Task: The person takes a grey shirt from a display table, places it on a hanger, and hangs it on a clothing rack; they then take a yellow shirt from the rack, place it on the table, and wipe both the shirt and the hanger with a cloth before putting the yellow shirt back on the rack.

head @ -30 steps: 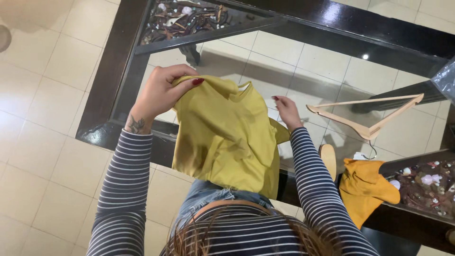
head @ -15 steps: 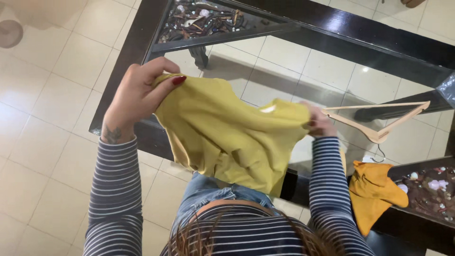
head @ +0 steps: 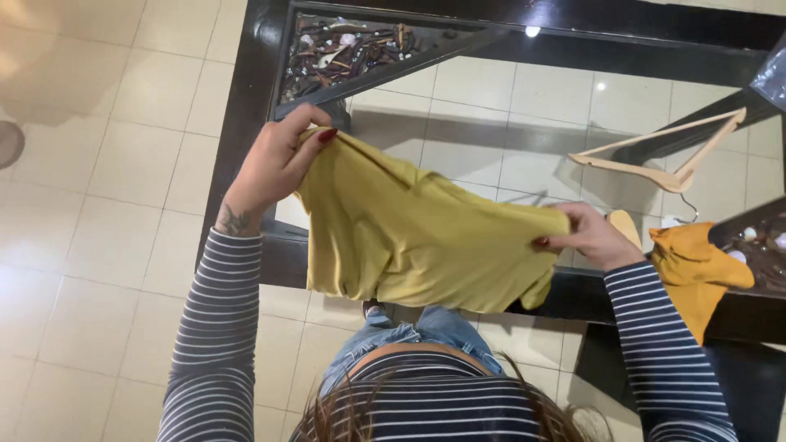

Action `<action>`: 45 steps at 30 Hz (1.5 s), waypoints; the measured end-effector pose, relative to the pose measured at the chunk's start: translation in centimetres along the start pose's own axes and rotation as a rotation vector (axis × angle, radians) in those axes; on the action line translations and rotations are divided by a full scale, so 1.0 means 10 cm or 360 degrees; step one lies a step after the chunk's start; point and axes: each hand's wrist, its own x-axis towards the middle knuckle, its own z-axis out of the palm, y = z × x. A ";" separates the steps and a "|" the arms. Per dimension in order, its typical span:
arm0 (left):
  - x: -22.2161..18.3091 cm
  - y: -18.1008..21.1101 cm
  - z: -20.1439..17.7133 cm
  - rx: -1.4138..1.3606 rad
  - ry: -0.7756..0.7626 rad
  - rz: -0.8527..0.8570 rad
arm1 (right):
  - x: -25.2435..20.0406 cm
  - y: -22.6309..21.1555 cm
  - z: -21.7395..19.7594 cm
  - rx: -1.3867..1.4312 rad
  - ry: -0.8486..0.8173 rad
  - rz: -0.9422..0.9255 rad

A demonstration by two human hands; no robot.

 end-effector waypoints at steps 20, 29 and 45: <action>-0.33 0.07 -0.51 0.0353 0.0191 0.0564 | -1.12 -1.31 1.01 -0.0274 0.1030 0.0586; -0.44 0.31 -0.95 -0.0054 -0.0033 0.0384 | -1.48 -1.41 0.70 -0.0118 0.0693 -0.0044; -0.32 0.17 -0.76 -0.0014 0.0172 0.0430 | 0.97 0.43 2.65 -0.0817 0.0283 -0.0219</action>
